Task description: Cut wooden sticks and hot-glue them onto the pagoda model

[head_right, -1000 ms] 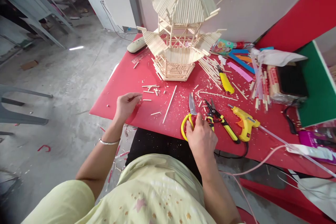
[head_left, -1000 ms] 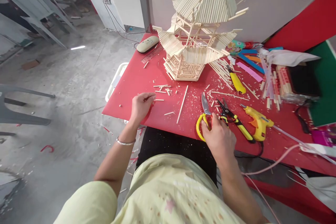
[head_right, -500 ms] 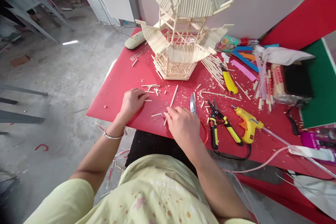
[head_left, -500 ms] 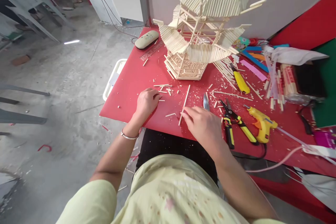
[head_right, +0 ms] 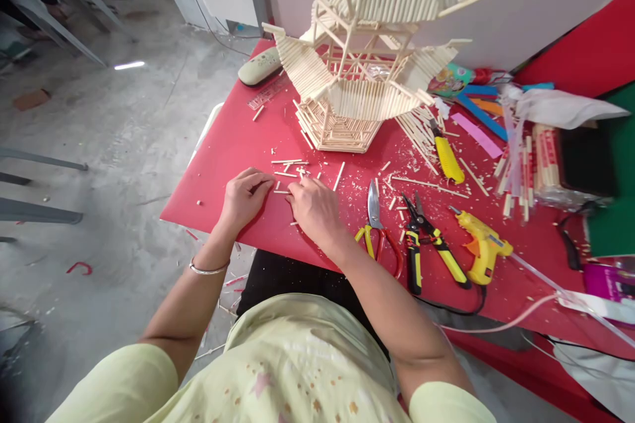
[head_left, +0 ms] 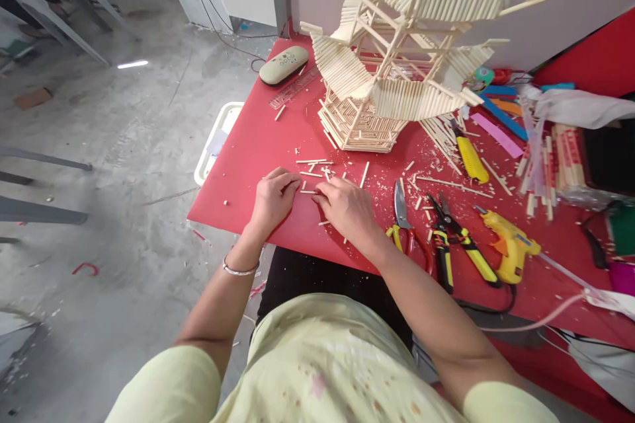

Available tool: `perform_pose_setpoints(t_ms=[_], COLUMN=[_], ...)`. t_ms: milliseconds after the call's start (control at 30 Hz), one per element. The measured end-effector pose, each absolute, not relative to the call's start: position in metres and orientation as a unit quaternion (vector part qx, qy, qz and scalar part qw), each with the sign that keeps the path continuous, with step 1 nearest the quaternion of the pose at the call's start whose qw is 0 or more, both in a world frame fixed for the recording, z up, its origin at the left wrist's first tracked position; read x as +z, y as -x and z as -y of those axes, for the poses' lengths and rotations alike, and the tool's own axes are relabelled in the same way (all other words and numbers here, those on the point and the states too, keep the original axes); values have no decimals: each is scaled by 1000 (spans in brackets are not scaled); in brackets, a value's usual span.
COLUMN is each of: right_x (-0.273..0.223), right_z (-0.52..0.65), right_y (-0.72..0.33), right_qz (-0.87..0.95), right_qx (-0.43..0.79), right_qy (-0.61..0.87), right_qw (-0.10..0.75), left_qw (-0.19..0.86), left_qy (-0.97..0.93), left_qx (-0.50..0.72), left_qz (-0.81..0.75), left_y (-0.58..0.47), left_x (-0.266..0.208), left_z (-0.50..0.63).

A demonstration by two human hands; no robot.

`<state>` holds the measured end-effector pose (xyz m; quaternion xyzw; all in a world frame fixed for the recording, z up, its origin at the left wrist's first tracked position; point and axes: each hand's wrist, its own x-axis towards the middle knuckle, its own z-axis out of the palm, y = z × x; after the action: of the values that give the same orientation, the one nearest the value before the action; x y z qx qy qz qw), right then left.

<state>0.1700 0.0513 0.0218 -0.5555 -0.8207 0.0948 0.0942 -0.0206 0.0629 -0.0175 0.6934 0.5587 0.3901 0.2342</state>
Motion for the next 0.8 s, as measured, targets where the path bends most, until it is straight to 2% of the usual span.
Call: perform_pose_setpoints(t_ms=[500,800], right_x=[35,29], right_z=[-59,-19], right_y=[-197,-212], right_qz=[786,818], right_qx=[121,194], right_qy=[598,537], right_qw=[102,74], left_qw=[218,222], left_qy=[-678,-681], left_qx=[402,415], left_qz=[-576,-560], left_y=[21,21], left_x=[-21,-23], left_z=[-61,-60])
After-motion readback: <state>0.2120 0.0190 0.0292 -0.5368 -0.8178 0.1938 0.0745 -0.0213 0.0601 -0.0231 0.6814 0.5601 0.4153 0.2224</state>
